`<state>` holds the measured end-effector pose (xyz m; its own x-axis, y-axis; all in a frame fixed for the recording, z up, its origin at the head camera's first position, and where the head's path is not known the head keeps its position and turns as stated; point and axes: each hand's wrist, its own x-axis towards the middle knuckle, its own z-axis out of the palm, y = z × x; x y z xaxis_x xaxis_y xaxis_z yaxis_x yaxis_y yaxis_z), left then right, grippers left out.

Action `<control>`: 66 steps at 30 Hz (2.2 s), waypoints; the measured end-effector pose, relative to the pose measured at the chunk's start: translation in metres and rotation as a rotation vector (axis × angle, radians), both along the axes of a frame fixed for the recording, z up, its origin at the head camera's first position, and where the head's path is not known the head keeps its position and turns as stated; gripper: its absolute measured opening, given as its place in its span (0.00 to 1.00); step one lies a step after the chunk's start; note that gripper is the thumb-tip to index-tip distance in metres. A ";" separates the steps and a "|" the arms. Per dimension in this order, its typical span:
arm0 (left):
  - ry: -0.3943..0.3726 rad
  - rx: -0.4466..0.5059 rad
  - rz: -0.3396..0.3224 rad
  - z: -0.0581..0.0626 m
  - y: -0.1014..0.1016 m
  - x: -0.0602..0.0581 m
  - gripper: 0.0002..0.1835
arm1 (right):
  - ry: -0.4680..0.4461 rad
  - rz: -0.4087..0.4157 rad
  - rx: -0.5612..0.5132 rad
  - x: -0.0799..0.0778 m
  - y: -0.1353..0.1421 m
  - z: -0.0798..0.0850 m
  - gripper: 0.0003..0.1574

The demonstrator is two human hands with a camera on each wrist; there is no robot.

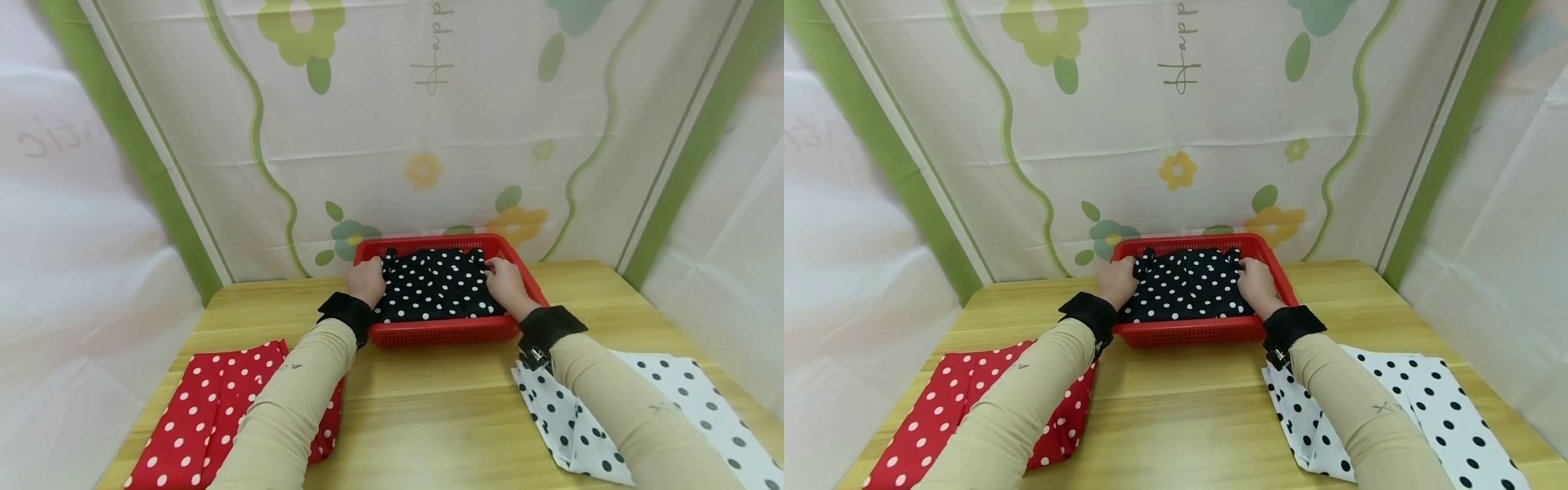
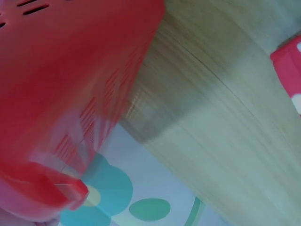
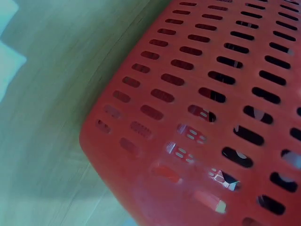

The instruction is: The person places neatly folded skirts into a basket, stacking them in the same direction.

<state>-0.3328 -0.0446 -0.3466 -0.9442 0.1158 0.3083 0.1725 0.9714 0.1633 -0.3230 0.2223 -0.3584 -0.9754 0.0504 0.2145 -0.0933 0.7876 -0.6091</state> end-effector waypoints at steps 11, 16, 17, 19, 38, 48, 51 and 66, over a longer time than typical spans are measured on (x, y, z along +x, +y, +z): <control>0.032 -0.057 -0.053 -0.001 -0.006 -0.005 0.09 | -0.081 0.036 0.122 0.001 0.001 0.005 0.21; -0.014 -0.037 -0.053 0.001 -0.008 -0.005 0.18 | -0.039 0.046 0.153 0.003 -0.002 0.012 0.23; -0.028 -0.034 -0.052 0.002 -0.008 -0.004 0.20 | -0.031 0.048 0.161 0.004 -0.002 0.013 0.24; -0.066 -0.030 -0.053 0.004 -0.008 -0.002 0.24 | -0.018 0.058 0.175 0.006 -0.003 0.016 0.25; -0.231 0.253 -0.208 0.023 -0.026 0.017 0.33 | 0.017 0.117 0.202 0.020 0.008 0.033 0.28; -0.276 0.296 -0.261 0.014 -0.043 0.030 0.35 | 0.091 0.139 0.233 0.034 0.013 0.036 0.28; -0.289 0.337 -0.259 0.010 -0.049 0.034 0.35 | 0.090 0.144 0.237 0.037 0.014 0.036 0.29; -0.331 0.402 -0.254 -0.001 -0.059 0.065 0.37 | 0.081 0.173 0.284 0.063 0.021 0.027 0.32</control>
